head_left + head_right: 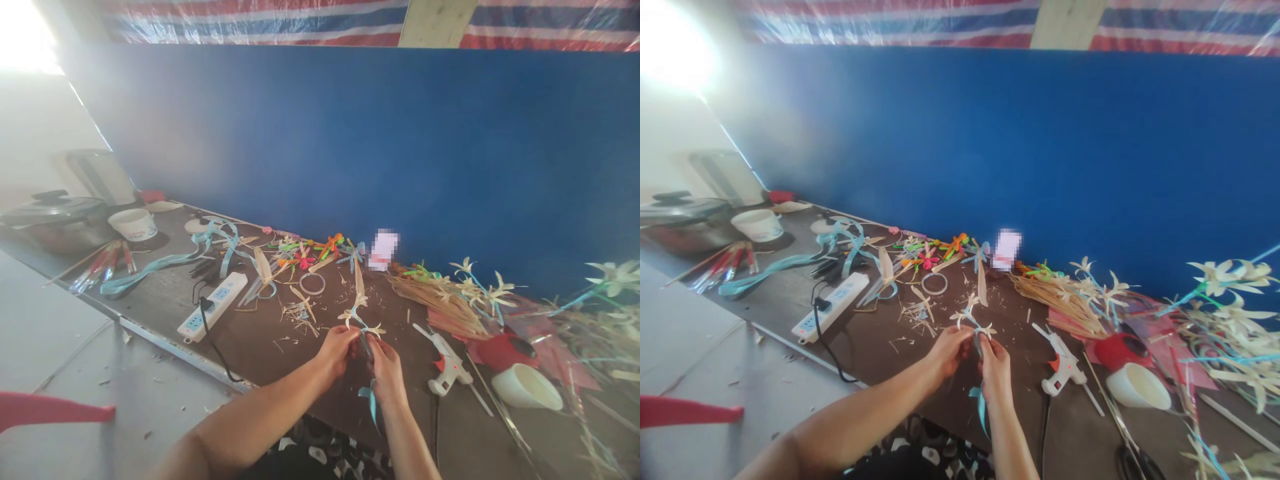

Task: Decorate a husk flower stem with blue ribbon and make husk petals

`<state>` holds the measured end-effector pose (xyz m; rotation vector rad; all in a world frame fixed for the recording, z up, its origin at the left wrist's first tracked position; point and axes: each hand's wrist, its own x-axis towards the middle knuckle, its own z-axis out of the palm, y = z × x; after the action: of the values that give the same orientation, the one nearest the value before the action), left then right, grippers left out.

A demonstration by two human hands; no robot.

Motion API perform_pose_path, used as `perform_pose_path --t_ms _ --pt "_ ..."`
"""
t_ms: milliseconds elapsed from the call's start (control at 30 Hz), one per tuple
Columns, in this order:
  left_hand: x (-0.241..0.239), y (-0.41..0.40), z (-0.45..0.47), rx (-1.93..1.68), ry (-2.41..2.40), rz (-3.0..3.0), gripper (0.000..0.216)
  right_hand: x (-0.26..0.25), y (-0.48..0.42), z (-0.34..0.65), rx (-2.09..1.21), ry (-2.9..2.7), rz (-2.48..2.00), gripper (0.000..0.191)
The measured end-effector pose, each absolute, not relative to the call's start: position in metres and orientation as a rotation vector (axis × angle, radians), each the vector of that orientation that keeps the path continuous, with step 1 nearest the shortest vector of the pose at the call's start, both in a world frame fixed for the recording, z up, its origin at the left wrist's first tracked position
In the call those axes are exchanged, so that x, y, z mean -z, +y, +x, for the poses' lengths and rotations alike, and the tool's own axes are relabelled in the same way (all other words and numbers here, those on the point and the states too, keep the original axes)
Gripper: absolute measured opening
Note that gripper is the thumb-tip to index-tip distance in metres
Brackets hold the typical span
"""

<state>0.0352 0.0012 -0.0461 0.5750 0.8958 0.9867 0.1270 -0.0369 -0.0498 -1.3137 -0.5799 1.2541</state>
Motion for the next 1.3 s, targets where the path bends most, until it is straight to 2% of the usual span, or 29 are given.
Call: perform_pose_path --t_ms 367,667,1100,1300 --pt "0.038 0.002 0.036 -0.948 0.899 0.564 0.015 0.046 -0.036 0.126 -1.381 -0.595 -1.175 0.025" --pt "0.04 0.005 0.038 -0.949 0.935 0.516 0.016 0.05 -0.034 0.123 -1.304 -0.625 -1.11 0.021" --pt "0.037 0.006 0.036 -0.95 0.84 0.474 0.01 0.051 -0.037 0.124 -1.069 -0.79 -1.298 0.025" --pt "0.034 0.006 0.034 -0.943 0.831 0.483 0.007 0.047 -0.038 0.123 -1.064 -0.808 -1.296 0.028"
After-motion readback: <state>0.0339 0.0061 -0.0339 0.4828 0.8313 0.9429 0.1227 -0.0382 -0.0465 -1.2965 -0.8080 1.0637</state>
